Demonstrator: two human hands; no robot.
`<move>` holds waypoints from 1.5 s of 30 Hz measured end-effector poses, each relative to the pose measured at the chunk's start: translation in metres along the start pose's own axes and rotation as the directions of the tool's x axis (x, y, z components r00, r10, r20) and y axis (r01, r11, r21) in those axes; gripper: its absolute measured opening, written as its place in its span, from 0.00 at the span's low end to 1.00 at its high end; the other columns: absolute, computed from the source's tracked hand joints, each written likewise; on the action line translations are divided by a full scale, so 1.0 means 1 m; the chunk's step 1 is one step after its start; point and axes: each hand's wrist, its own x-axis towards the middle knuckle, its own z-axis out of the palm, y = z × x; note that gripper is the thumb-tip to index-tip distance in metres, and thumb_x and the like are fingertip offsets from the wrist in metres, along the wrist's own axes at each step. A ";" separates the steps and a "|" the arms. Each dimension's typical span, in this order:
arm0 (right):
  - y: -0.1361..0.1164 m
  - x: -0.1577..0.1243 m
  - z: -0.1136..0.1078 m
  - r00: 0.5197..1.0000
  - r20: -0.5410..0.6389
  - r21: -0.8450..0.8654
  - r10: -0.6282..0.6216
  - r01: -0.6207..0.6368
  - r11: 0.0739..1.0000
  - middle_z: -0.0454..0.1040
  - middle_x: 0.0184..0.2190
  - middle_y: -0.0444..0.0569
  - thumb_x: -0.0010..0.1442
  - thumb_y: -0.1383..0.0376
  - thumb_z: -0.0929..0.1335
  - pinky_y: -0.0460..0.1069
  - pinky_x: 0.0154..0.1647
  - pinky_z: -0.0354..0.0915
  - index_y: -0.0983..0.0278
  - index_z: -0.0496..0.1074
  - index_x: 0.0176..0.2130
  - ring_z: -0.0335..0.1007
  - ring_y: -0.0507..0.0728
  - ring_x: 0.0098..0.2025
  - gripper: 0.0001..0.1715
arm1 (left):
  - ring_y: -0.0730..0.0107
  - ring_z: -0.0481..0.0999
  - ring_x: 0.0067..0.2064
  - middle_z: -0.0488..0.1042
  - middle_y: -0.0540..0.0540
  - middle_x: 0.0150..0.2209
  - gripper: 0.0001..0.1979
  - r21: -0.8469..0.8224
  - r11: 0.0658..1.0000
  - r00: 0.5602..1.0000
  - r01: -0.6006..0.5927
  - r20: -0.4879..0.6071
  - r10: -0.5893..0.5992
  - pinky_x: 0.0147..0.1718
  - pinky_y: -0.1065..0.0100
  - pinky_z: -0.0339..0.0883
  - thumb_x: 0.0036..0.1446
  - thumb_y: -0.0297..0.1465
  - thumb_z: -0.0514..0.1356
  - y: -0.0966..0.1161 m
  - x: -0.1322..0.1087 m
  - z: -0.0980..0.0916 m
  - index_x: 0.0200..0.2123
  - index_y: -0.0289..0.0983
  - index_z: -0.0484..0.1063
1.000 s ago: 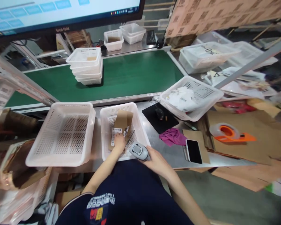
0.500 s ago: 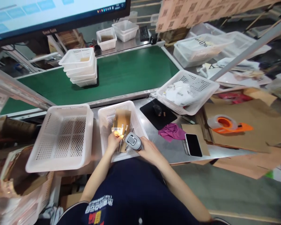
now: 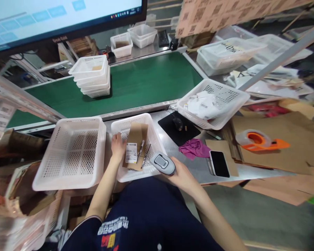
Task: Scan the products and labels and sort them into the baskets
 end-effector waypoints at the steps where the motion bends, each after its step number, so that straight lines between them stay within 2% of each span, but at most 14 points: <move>1: 0.002 -0.001 0.001 1.000 -0.002 0.005 0.004 -0.004 1.000 0.77 0.36 0.49 0.56 0.50 0.72 0.55 0.40 0.66 0.60 0.71 0.38 0.76 0.64 0.40 0.18 | 0.45 0.77 0.59 0.78 0.32 0.56 0.16 0.014 0.999 0.997 -0.034 0.070 0.033 0.58 0.53 0.70 0.65 0.29 0.64 0.008 -0.001 0.007 0.55 0.35 0.75; 5: 0.008 0.005 0.009 1.000 -0.010 -0.022 0.015 -0.016 1.000 0.78 0.37 0.49 0.57 0.55 0.73 0.53 0.42 0.68 0.61 0.73 0.39 0.77 0.64 0.41 0.15 | 0.48 0.78 0.57 0.78 0.33 0.54 0.09 0.044 0.998 0.948 -0.052 0.317 0.036 0.54 0.59 0.70 0.68 0.30 0.64 0.046 -0.018 0.057 0.49 0.34 0.78; 8: 0.009 0.015 0.013 0.998 -0.034 -0.083 0.047 -0.050 0.995 0.79 0.41 0.50 0.57 0.61 0.74 0.53 0.44 0.68 0.62 0.75 0.43 0.78 0.65 0.44 0.13 | 0.47 0.78 0.57 0.77 0.28 0.54 0.09 0.061 0.998 0.939 -0.022 0.343 0.000 0.53 0.59 0.68 0.68 0.24 0.60 0.061 -0.029 0.086 0.46 0.29 0.79; 10: 0.008 0.021 0.014 0.997 -0.049 -0.102 0.061 -0.066 0.993 0.79 0.42 0.51 0.58 0.62 0.75 0.53 0.45 0.67 0.62 0.76 0.46 0.78 0.66 0.46 0.15 | 0.50 0.80 0.52 0.80 0.29 0.49 0.09 0.033 0.999 0.933 -0.007 0.359 -0.005 0.50 0.60 0.68 0.68 0.23 0.57 0.062 -0.029 0.091 0.42 0.29 0.79; 14: 0.002 0.031 0.014 0.996 -0.054 -0.156 0.067 -0.074 0.985 0.78 0.44 0.52 0.60 0.64 0.75 0.52 0.44 0.65 0.62 0.77 0.48 0.78 0.66 0.47 0.15 | 0.56 0.81 0.44 0.83 0.37 0.40 0.06 -0.059 0.998 0.933 0.037 0.359 -0.013 0.43 0.63 0.67 0.67 0.28 0.62 0.054 -0.023 0.075 0.39 0.32 0.79; 24: -0.021 0.033 0.006 1.000 0.003 -0.209 0.025 -0.024 0.978 0.79 0.44 0.52 0.59 0.66 0.74 0.52 0.41 0.64 0.61 0.75 0.45 0.78 0.66 0.46 0.13 | 0.59 0.83 0.41 0.84 0.43 0.39 0.06 -0.256 0.963 0.978 0.087 0.206 -0.034 0.43 0.64 0.69 0.66 0.34 0.66 0.033 -0.032 0.021 0.37 0.37 0.78; 28: -0.010 0.017 -0.005 0.997 -0.079 -0.037 0.015 -0.018 0.999 0.80 0.41 0.51 0.57 0.59 0.73 0.54 0.43 0.68 0.60 0.73 0.41 0.79 0.66 0.44 0.13 | 0.49 0.82 0.52 0.81 0.33 0.54 0.14 -0.090 0.985 0.990 0.144 0.012 -0.143 0.51 0.56 0.72 0.67 0.34 0.64 0.010 -0.014 -0.007 0.53 0.34 0.77; 30: -0.002 0.010 -0.009 0.991 -0.125 0.004 0.044 -0.044 0.999 0.81 0.41 0.52 0.56 0.55 0.73 0.56 0.45 0.70 0.60 0.73 0.41 0.79 0.67 0.44 0.15 | 0.44 0.79 0.58 0.77 0.29 0.58 0.18 -0.012 0.992 0.992 0.125 -0.014 -0.125 0.56 0.52 0.71 0.67 0.33 0.64 0.011 -0.010 -0.008 0.57 0.32 0.75; 32: 0.003 0.006 -0.010 0.986 -0.152 0.021 0.065 -0.062 0.998 0.81 0.43 0.53 0.56 0.52 0.73 0.57 0.45 0.71 0.60 0.74 0.43 0.79 0.68 0.45 0.19 | 0.45 0.80 0.56 0.80 0.32 0.54 0.15 0.034 0.998 0.991 0.049 0.126 -0.053 0.55 0.54 0.71 0.69 0.34 0.62 0.024 -0.015 0.006 0.55 0.34 0.76; 35: 0.005 0.003 -0.008 0.981 -0.178 0.047 0.073 -0.065 0.997 0.81 0.43 0.53 0.56 0.51 0.72 0.57 0.44 0.71 0.61 0.75 0.44 0.80 0.68 0.46 0.21 | 0.45 0.82 0.54 0.82 0.32 0.50 0.12 0.059 0.998 0.905 -0.035 0.424 0.006 0.53 0.55 0.72 0.69 0.34 0.63 0.056 -0.036 0.048 0.51 0.34 0.78; 37: 0.005 -0.001 -0.007 0.979 -0.190 0.034 0.077 -0.072 0.997 0.81 0.40 0.52 0.55 0.53 0.72 0.56 0.43 0.70 0.60 0.75 0.42 0.80 0.67 0.44 0.18 | 0.41 0.81 0.56 0.81 0.27 0.52 0.11 0.057 0.998 0.852 -0.031 0.523 -0.003 0.55 0.53 0.72 0.66 0.28 0.64 0.073 -0.050 0.077 0.49 0.31 0.79; 39: 0.005 -0.005 -0.006 0.977 -0.190 0.011 0.091 -0.091 0.996 0.80 0.39 0.51 0.55 0.55 0.72 0.55 0.42 0.68 0.60 0.73 0.39 0.79 0.66 0.42 0.15 | 0.40 0.81 0.56 0.81 0.24 0.50 0.08 0.042 0.999 0.833 -0.004 0.552 -0.020 0.56 0.52 0.72 0.63 0.22 0.62 0.081 -0.057 0.095 0.44 0.30 0.80; 42: 0.009 -0.014 -0.007 0.973 -0.194 0.013 0.126 -0.126 0.992 0.79 0.39 0.51 0.55 0.56 0.72 0.55 0.41 0.67 0.60 0.73 0.39 0.78 0.65 0.41 0.14 | 0.44 0.82 0.54 0.82 0.30 0.41 0.05 -0.030 0.998 0.821 0.049 0.570 -0.024 0.55 0.54 0.73 0.62 0.22 0.62 0.077 -0.052 0.096 0.36 0.33 0.78; 45: 0.008 -0.019 -0.008 0.972 -0.184 0.014 0.147 -0.147 0.989 0.79 0.40 0.52 0.56 0.57 0.73 0.54 0.42 0.66 0.61 0.73 0.41 0.78 0.66 0.42 0.14 | 0.53 0.84 0.45 0.81 0.39 0.34 0.07 -0.175 0.975 0.798 0.134 0.603 -0.001 0.48 0.59 0.77 0.62 0.27 0.64 0.063 -0.036 0.075 0.30 0.37 0.73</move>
